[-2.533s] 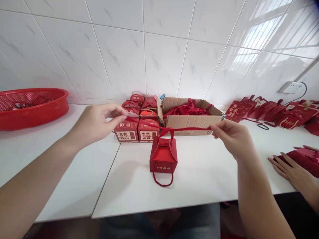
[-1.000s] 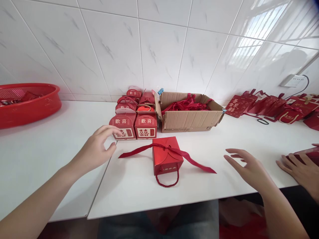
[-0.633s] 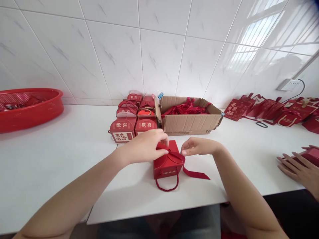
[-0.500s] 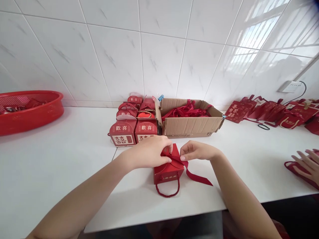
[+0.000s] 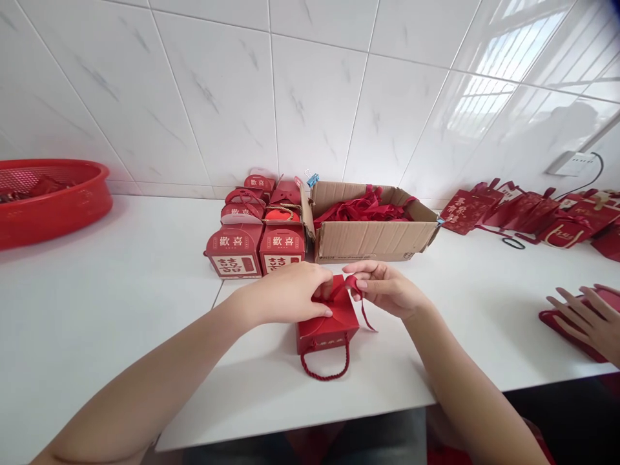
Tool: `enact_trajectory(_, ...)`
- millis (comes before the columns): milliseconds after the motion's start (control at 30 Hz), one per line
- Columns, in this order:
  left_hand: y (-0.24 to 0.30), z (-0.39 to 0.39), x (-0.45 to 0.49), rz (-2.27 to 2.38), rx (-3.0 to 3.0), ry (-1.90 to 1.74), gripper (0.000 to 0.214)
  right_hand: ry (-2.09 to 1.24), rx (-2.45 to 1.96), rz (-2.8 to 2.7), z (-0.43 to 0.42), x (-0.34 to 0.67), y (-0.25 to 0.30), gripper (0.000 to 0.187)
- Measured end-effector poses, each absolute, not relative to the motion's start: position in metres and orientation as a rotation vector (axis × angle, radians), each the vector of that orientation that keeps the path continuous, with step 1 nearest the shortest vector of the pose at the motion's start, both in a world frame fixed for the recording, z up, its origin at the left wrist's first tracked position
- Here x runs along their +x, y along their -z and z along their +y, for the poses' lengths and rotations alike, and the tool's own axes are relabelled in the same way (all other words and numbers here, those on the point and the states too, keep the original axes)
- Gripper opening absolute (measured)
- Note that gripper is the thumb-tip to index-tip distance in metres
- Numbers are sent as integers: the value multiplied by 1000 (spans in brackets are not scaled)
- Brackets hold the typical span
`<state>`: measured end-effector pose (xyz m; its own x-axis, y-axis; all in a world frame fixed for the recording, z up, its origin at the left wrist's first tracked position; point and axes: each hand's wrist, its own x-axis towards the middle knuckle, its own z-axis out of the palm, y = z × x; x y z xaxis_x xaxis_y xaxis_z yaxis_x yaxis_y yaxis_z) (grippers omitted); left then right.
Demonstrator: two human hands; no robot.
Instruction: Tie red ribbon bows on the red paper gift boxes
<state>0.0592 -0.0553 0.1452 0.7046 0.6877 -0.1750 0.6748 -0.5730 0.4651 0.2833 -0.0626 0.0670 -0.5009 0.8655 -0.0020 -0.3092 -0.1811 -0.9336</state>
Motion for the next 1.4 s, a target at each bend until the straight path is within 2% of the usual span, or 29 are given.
enact_trajectory(233, -142, -57, 60, 1032, 2414, -94, 12, -1611, -730, -1180, -68, 280, -72, 24)
enact_trajectory(433, -143, -58, 58, 1044, 2407, -118, 8, -1595, -673, -1126, -70, 275, -73, 25)
enact_trajectory(600, -145, -58, 57, 1055, 2370, -116, 26, -1595, -686, -1140, -72, 272, -74, 29)
enact_trajectory(700, -146, -60, 61, 1136, 2394, -218, 33, -1589, -693, -1183, -73, 269, -74, 23)
enact_trajectory(900, -143, -63, 69, 1093, 2480, -558, 17, -1522, -688, -1223, -74, 265, -75, 21)
enact_trajectory(1400, -139, -56, 67, 1126, 2591, -701, 5, -1502, -909, -1377, -77, 262, -73, 37)
